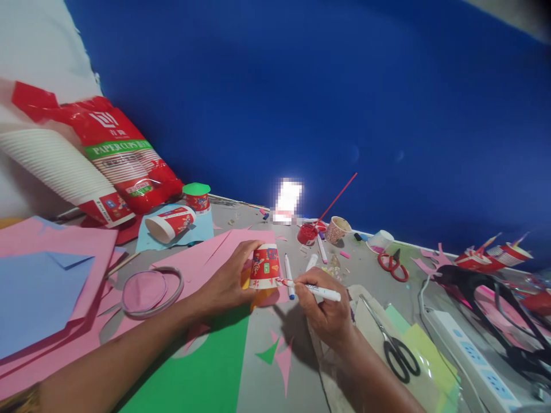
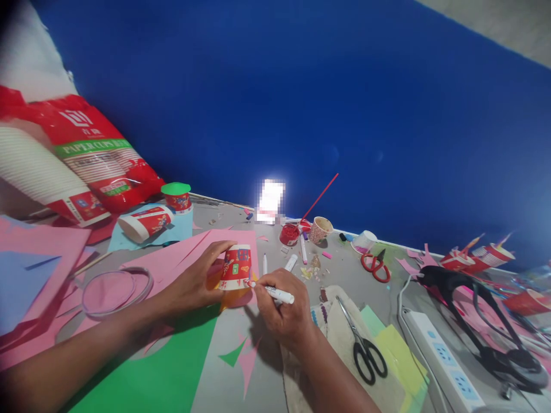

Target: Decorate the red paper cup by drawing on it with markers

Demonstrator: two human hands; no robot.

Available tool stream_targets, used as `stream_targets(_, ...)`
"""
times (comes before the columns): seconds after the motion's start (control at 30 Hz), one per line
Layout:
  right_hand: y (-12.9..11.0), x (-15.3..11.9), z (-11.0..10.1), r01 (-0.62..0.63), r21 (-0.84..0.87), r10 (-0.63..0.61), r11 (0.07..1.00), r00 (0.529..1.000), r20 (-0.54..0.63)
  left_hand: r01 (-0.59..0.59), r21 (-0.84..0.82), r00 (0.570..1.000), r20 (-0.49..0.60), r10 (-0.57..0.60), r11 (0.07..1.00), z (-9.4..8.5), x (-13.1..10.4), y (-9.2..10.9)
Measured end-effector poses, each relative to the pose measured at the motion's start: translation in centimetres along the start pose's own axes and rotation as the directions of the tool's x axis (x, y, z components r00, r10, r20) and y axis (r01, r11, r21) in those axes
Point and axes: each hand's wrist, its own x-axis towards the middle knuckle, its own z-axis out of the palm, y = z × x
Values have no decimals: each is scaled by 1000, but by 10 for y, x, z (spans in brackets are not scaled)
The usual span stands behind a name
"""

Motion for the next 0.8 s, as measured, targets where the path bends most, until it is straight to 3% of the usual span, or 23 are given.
stream_targets(0.53, -3, -1, 4, -35, 98, 30, 995, 999, 45, -25, -6, 1000, -8, 25, 1000, 2, 0, -4)
stream_targets(0.8, 2, 1, 0, -66, 57, 62, 996, 996, 67, -12, -1, 1000, -14, 12, 1000, 1, 1, -2)
